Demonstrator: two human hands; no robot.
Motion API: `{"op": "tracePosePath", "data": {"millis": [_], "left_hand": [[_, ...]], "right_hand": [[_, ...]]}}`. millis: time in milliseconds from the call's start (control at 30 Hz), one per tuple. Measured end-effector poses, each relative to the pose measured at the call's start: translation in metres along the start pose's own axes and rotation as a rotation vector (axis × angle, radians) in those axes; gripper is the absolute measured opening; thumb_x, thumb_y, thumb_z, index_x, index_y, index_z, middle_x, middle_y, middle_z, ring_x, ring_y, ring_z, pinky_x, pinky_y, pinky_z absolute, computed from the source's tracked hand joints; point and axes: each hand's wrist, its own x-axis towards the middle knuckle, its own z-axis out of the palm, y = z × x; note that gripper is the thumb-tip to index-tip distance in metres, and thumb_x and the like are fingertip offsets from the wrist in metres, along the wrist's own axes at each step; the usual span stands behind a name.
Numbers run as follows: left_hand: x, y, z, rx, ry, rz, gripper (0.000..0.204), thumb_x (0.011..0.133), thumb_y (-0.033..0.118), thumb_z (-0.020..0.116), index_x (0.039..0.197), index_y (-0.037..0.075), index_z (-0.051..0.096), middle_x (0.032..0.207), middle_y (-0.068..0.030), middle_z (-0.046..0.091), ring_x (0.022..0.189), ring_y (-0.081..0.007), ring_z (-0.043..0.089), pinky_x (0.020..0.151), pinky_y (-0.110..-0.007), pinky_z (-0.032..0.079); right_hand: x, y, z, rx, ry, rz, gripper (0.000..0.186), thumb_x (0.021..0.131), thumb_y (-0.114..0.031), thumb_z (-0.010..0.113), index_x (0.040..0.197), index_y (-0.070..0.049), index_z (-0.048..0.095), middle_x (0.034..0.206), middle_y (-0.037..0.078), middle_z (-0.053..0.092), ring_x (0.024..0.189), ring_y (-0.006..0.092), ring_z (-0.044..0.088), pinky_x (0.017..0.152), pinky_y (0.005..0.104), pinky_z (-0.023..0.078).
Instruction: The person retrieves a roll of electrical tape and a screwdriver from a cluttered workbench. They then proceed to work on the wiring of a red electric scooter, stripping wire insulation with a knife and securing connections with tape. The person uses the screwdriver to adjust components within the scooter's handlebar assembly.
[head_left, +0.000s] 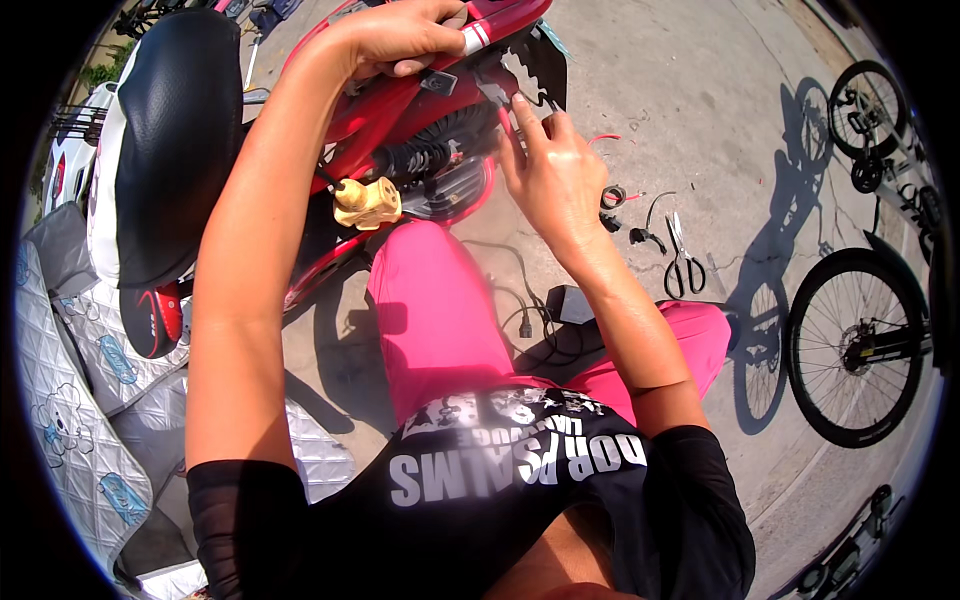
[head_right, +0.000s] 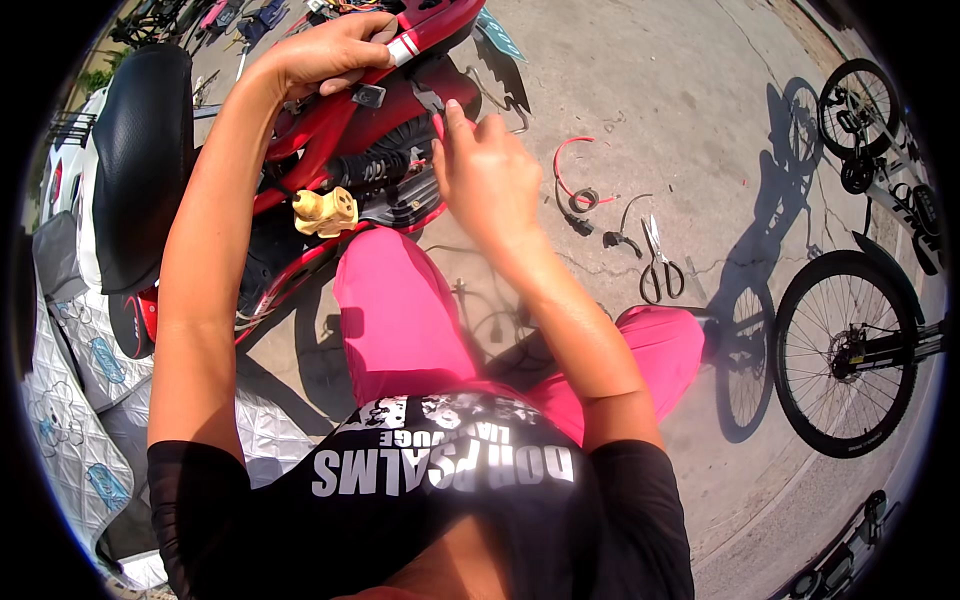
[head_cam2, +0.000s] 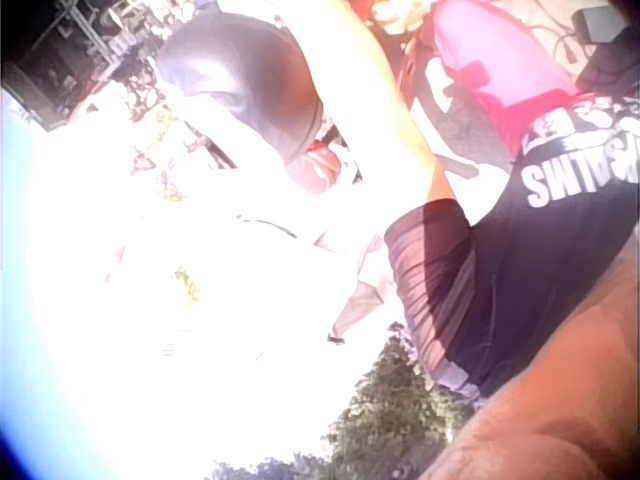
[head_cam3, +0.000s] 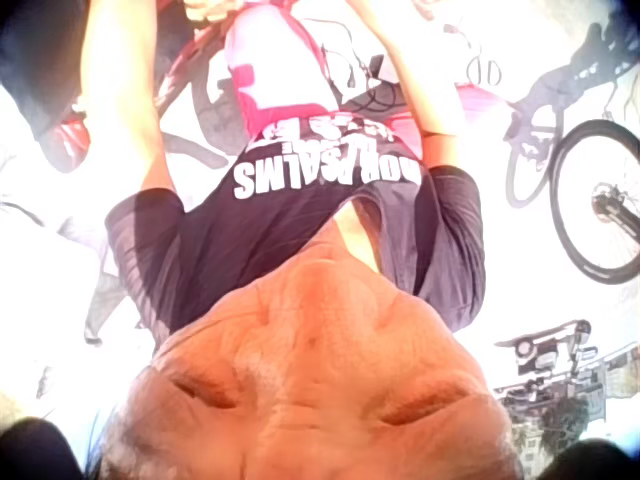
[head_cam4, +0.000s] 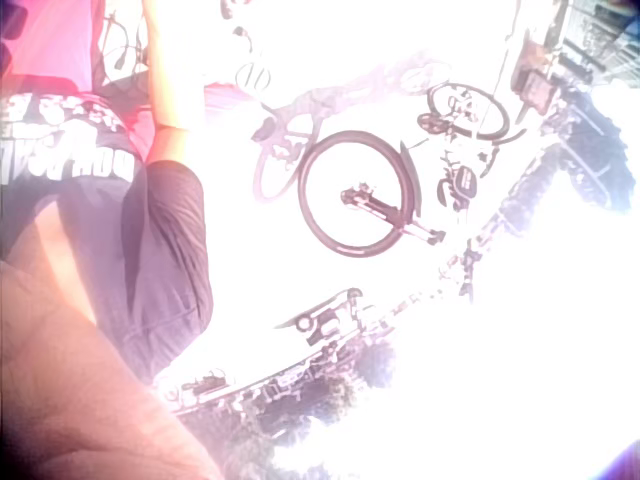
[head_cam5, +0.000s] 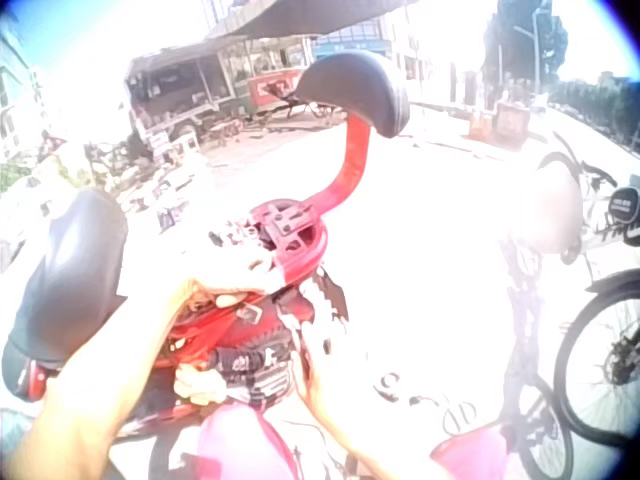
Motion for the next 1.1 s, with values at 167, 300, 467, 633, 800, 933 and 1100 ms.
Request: {"op": "tracePosePath", "data": {"millis": [167, 300, 467, 633, 800, 933, 1100], "left_hand": [[-0.009, 0.015, -0.002, -0.008, -0.032, -0.008, 0.026, 0.090, 0.022, 0.066, 0.077, 0.013, 0.045, 0.057, 0.0030, 0.042, 0.040, -0.0074, 0.037, 0.037, -0.025, 0.026], [-0.004, 0.009, -0.004, 0.001, -0.053, 0.038, 0.026, 0.089, 0.026, 0.066, 0.077, 0.012, 0.048, 0.055, 0.0027, 0.042, 0.041, -0.0078, 0.038, 0.039, -0.025, 0.027], [-0.004, 0.010, -0.005, 0.012, -0.072, 0.031, 0.026, 0.089, 0.029, 0.066, 0.077, 0.012, 0.050, 0.055, 0.0023, 0.043, 0.041, -0.0083, 0.038, 0.039, -0.025, 0.027], [-0.013, 0.021, -0.002, 0.105, 0.020, -0.022, 0.026, 0.089, 0.031, 0.065, 0.075, 0.013, 0.052, 0.052, 0.0020, 0.043, 0.040, -0.0086, 0.039, 0.039, -0.025, 0.027], [-0.024, 0.052, 0.003, 0.273, 0.041, -0.150, 0.024, 0.089, 0.033, 0.063, 0.076, 0.014, 0.055, 0.052, 0.0013, 0.045, 0.040, -0.0082, 0.040, 0.037, -0.026, 0.026], [-0.005, 0.008, -0.006, 0.132, -0.012, 0.084, 0.022, 0.090, 0.033, 0.063, 0.080, 0.014, 0.056, 0.054, 0.0016, 0.045, 0.040, -0.0075, 0.039, 0.036, -0.026, 0.025], [-0.012, 0.015, -0.003, 0.019, -0.052, 0.005, 0.021, 0.090, 0.032, 0.064, 0.085, 0.014, 0.054, 0.054, 0.0027, 0.043, 0.041, -0.0071, 0.037, 0.038, -0.025, 0.025]], "right_hand": [[0.001, -0.002, 0.001, -0.053, 0.035, -0.035, 0.037, 0.082, -0.025, 0.071, 0.117, -0.012, 0.066, 0.079, 0.007, 0.056, 0.064, 0.0231, 0.061, 0.051, 0.0359, 0.048], [0.001, -0.001, -0.004, -0.069, -0.012, -0.039, 0.040, 0.081, -0.025, 0.070, 0.117, -0.011, 0.065, 0.083, 0.008, 0.056, 0.066, 0.0251, 0.060, 0.052, 0.0373, 0.050], [0.006, -0.002, -0.008, -0.104, -0.004, -0.081, 0.043, 0.077, -0.021, 0.070, 0.118, -0.011, 0.065, 0.083, 0.008, 0.056, 0.066, 0.0251, 0.059, 0.052, 0.0365, 0.049], [0.015, 0.004, -0.015, -0.326, -0.007, -0.225, 0.035, 0.080, -0.019, 0.069, 0.115, -0.017, 0.068, 0.087, 0.005, 0.057, 0.068, 0.0232, 0.060, 0.052, 0.0344, 0.049], [0.016, 0.000, -0.015, -0.222, -0.070, -0.112, 0.034, 0.082, -0.020, 0.069, 0.115, -0.013, 0.067, 0.080, 0.004, 0.057, 0.065, 0.0201, 0.057, 0.052, 0.0341, 0.049], [0.018, 0.013, 0.006, 0.912, -0.362, 0.496, 0.033, 0.089, -0.026, 0.063, 0.112, -0.003, 0.067, 0.091, 0.007, 0.066, 0.070, 0.0196, 0.063, 0.056, 0.0294, 0.048], [0.028, 0.021, -0.010, 2.439, -0.695, 1.398, 0.045, 0.100, -0.030, 0.045, 0.131, 0.003, 0.047, 0.089, 0.009, 0.055, 0.055, 0.0102, 0.039, 0.037, 0.0222, 0.031]]}}
